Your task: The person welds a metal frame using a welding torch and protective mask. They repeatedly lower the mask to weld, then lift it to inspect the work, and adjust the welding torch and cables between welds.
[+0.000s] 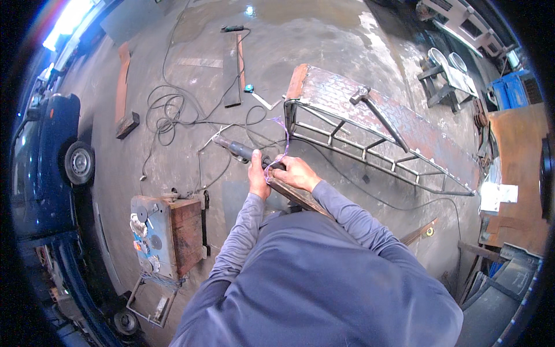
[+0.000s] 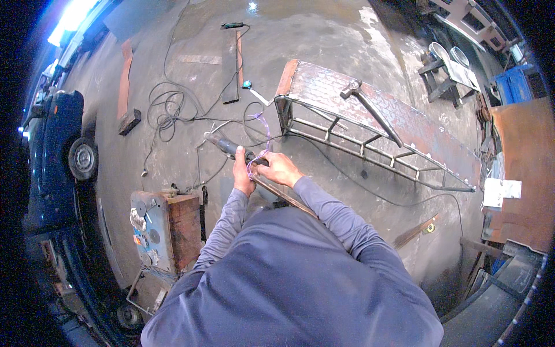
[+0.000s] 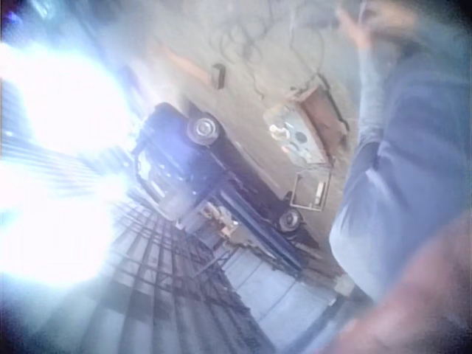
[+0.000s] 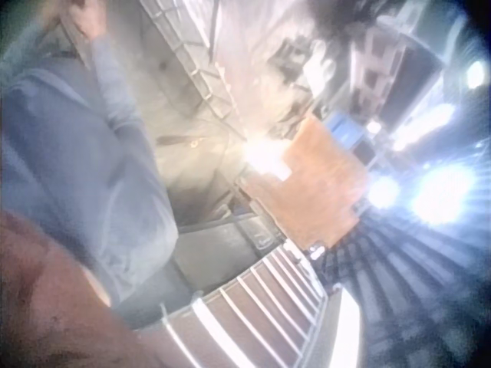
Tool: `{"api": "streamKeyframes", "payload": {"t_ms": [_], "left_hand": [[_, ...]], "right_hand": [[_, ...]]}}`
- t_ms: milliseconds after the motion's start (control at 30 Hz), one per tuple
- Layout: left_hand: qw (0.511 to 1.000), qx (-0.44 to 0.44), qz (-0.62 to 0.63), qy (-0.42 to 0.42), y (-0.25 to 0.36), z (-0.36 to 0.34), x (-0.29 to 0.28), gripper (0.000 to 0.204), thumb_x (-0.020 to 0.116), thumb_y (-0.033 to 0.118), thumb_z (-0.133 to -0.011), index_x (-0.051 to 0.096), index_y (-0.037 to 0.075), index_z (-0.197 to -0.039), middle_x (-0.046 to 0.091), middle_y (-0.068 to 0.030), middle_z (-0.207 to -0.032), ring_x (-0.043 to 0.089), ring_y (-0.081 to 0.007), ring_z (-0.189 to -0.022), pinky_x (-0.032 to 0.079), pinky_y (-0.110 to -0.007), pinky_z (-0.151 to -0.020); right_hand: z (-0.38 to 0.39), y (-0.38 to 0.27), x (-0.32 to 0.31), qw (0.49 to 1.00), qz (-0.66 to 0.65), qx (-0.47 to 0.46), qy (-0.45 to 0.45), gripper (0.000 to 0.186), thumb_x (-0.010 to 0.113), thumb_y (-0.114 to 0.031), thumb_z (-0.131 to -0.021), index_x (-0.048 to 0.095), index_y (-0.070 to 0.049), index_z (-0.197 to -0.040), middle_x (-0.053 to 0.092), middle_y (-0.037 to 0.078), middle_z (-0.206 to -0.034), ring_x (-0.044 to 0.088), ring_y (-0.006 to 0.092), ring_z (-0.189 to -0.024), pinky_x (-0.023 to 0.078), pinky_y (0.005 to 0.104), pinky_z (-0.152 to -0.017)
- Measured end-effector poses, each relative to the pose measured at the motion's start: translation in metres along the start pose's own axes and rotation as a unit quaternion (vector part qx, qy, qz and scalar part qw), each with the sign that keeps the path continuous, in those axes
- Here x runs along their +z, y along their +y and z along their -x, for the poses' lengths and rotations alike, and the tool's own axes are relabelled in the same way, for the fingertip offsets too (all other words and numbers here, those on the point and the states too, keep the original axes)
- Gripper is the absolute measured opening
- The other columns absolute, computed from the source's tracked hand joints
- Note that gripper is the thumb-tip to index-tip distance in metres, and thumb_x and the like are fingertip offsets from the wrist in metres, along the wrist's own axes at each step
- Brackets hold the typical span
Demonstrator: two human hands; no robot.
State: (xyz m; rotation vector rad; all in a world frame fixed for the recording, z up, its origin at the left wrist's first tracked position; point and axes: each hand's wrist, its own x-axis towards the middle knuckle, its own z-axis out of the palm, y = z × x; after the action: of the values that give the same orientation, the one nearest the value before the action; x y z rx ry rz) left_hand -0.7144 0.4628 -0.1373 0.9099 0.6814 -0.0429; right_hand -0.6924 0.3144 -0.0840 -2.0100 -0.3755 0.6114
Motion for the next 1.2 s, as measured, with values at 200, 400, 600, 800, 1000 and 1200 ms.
{"api": "streamKeyframes", "payload": {"t_ms": [200,400,600,800,1000,1200], "left_hand": [[0.998,0.009,-0.037,-0.056,0.011,0.007,-0.006,0.038,0.059,0.049,-0.091,0.051,0.011,-0.088,0.050,0.0023,-0.069,0.048,-0.0084,-0.052,0.038,-0.026,-0.045],[0.997,0.024,-0.065,-0.037,0.019,0.006,0.000,0.038,0.059,0.047,-0.091,0.049,0.012,-0.081,0.047,0.0032,-0.064,0.044,-0.0072,-0.046,0.033,-0.024,-0.039],[0.984,0.060,-0.154,-0.062,0.022,0.012,0.010,0.040,0.058,0.048,-0.092,0.051,0.012,-0.076,0.048,0.0019,-0.055,0.044,-0.0080,-0.040,0.032,-0.025,-0.037],[0.924,0.178,-0.296,-0.163,0.028,0.018,0.037,0.037,0.061,0.035,-0.090,0.059,-0.001,-0.099,0.059,-0.0035,-0.080,0.054,-0.0107,-0.069,0.043,-0.029,-0.061],[0.886,0.186,-0.311,-0.288,0.051,-0.002,0.045,0.035,0.064,0.032,-0.089,0.063,-0.001,-0.100,0.062,-0.0031,-0.084,0.055,-0.0116,-0.076,0.047,-0.030,-0.070],[0.891,0.153,-0.308,-0.295,0.080,-0.019,0.027,0.033,0.059,0.036,-0.095,0.063,0.004,-0.090,0.054,0.0039,-0.069,0.043,-0.0051,-0.060,0.036,-0.024,-0.053]], "right_hand": [[0.004,-0.012,-0.008,0.998,-0.051,0.010,-0.040,0.039,0.064,-0.028,-0.079,0.065,-0.006,-0.112,0.067,0.017,-0.106,0.064,0.0310,-0.099,0.048,0.0393,-0.085],[-0.003,0.013,0.002,0.998,-0.057,-0.022,0.027,0.035,0.064,-0.024,-0.083,0.064,-0.002,-0.110,0.066,0.013,-0.101,0.063,0.0218,-0.093,0.050,0.0336,-0.083],[-0.020,0.012,-0.031,0.947,-0.319,0.003,0.015,0.045,0.057,-0.032,-0.092,0.055,0.003,-0.121,0.063,0.011,-0.106,0.060,0.0170,-0.096,0.050,0.0325,-0.082],[-0.052,-0.030,-0.051,0.959,-0.265,-0.043,-0.095,0.053,0.062,-0.038,-0.089,0.056,0.003,-0.123,0.063,0.012,-0.107,0.057,0.0188,-0.101,0.044,0.0319,-0.089],[-0.071,-0.042,-0.054,0.909,-0.408,-0.007,-0.084,0.042,0.067,-0.023,-0.082,0.055,0.003,-0.112,0.064,0.009,-0.092,0.062,0.0159,-0.089,0.049,0.0283,-0.078],[-0.051,-0.045,-0.046,0.888,-0.440,-0.010,0.131,0.039,0.066,-0.015,-0.080,0.053,0.003,-0.112,0.064,0.010,-0.089,0.064,0.0150,-0.079,0.052,0.0273,-0.074]]}}
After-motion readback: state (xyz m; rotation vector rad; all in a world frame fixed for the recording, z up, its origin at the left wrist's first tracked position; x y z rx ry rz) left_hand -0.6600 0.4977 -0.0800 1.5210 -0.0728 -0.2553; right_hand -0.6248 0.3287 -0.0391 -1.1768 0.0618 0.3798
